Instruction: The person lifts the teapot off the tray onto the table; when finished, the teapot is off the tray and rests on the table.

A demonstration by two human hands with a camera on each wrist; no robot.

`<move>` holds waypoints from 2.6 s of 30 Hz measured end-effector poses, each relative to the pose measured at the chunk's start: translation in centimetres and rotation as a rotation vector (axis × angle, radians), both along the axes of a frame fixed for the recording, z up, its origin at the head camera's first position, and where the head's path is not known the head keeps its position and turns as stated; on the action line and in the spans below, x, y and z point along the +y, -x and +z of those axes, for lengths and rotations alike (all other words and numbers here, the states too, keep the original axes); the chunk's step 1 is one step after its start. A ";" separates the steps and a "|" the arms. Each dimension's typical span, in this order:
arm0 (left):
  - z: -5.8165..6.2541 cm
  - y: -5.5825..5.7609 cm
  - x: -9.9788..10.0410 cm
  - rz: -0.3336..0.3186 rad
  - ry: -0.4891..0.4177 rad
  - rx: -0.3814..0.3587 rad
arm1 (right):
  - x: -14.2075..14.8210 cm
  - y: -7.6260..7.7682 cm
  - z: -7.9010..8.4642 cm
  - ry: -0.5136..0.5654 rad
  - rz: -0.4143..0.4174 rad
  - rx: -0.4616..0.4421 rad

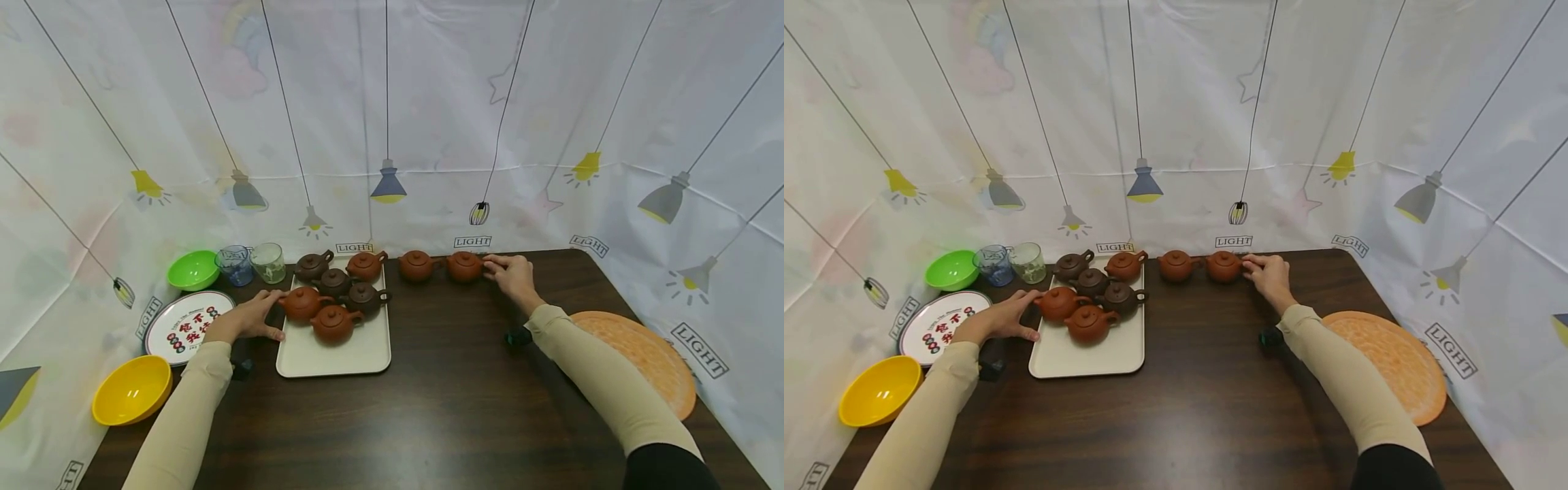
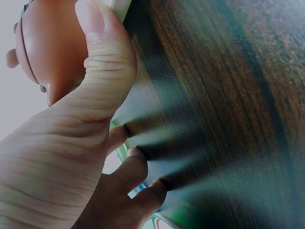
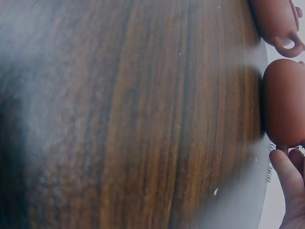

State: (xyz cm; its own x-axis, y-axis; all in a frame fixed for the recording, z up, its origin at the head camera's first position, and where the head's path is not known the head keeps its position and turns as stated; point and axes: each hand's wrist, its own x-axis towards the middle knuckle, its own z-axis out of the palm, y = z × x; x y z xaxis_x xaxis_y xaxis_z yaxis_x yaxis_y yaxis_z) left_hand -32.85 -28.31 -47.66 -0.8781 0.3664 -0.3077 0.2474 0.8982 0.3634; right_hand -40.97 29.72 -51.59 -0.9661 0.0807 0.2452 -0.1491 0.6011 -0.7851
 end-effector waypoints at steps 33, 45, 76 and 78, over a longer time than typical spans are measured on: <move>-0.3 0.4 0.0 -0.014 0.031 -0.012 | -6.0 -3.9 5.8 0.195 0.267 0.026; 0.0 0.1 0.0 -0.017 0.017 -0.005 | -14.8 -8.0 6.8 0.511 0.572 -0.096; 0.0 0.2 0.1 -0.011 0.002 -0.027 | -23.1 -11.1 1.0 -0.086 0.512 0.132; 0.1 0.4 0.2 -0.012 0.005 -0.026 | -23.2 -11.0 1.0 -0.085 0.507 0.140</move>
